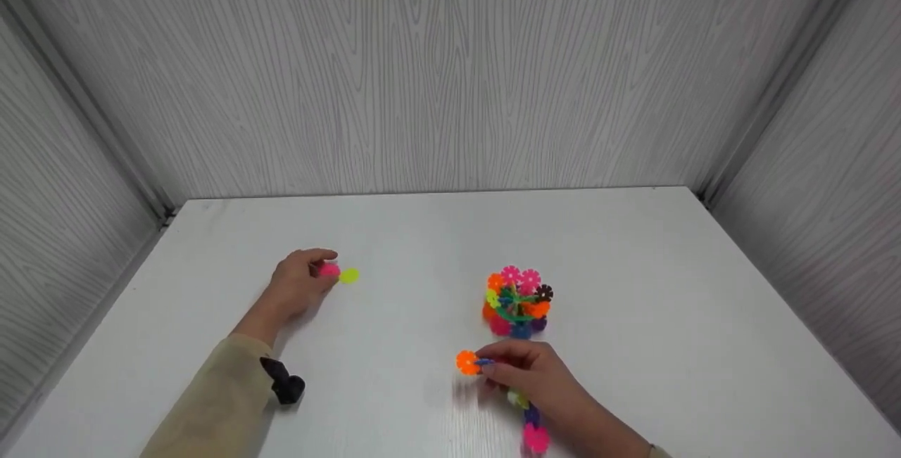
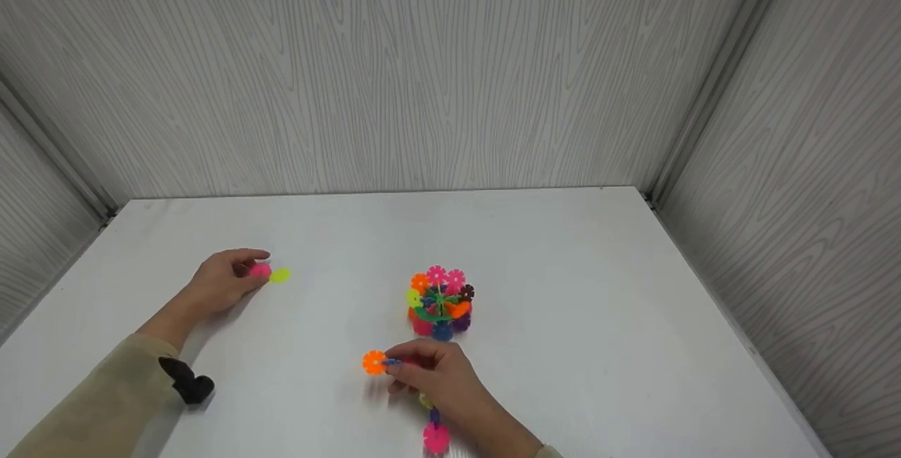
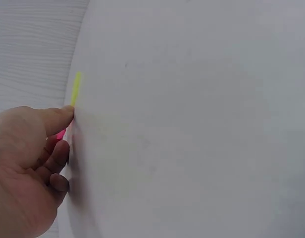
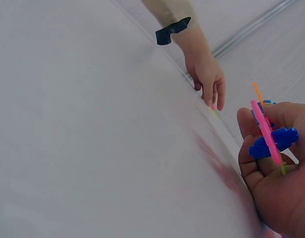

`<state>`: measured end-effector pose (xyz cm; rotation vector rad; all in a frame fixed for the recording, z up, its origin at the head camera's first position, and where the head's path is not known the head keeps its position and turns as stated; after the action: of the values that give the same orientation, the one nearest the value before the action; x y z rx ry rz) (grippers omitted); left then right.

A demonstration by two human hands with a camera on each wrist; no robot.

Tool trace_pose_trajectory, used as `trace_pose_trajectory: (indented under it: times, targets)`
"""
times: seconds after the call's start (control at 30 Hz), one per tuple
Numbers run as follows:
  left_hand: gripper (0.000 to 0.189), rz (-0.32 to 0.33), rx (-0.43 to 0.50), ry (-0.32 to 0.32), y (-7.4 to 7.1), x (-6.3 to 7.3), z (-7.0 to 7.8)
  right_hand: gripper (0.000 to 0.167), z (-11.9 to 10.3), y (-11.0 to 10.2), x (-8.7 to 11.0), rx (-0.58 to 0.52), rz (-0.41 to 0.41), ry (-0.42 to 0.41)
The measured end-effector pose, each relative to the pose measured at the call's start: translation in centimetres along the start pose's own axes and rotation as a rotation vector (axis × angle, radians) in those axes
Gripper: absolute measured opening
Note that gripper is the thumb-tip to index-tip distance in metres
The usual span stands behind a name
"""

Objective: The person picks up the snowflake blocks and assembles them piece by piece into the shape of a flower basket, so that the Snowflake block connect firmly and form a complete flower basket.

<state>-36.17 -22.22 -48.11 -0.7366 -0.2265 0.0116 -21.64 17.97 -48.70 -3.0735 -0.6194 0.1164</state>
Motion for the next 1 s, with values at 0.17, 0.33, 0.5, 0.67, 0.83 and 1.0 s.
trace_pose_trajectory:
  times: [0.17, 0.33, 0.5, 0.67, 0.83, 1.0]
  targets:
    - [0.032, 0.021, 0.167, -0.091, 0.4, 2.3, 0.0, 0.028, -0.1, 0.1, 0.1, -0.013, -0.007, -0.029]
    - [0.023, 0.000, 0.299, 0.054, 2.9, 6.9, 2.5, 0.031, -0.3, 0.2, 0.2, -0.053, 0.005, -0.017]
    - [0.018, -0.162, 0.360, 0.269, 6.8, 12.9, 6.1, 0.032, -0.4, 0.3, 0.1, -0.024, 0.013, -0.027]
    - [0.012, -0.228, 0.382, 0.312, 9.7, 16.6, 8.3, 0.033, -0.5, 0.3, 0.1, 0.024, 0.039, -0.023]
    - [0.010, -0.213, 0.403, 0.349, 11.3, 17.5, 8.6, 0.033, -0.6, 0.3, 0.0, 0.021, 0.045, -0.007]
    - [0.010, -0.226, 0.421, 0.343, 11.9, 17.3, 8.2, 0.030, -0.5, 0.4, 0.0, 0.020, 0.036, -0.005]
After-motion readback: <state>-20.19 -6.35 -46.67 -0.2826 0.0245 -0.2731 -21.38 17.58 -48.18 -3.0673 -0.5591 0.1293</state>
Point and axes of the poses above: each hand's wrist, its own x-axis away from the middle knuckle, its own y-axis out of the palm, z = x × y, the point moved 2 cm from there along -x, towards the middle knuckle, and after that the axes turned 15 degrees about -y, right-handed, at the moved point
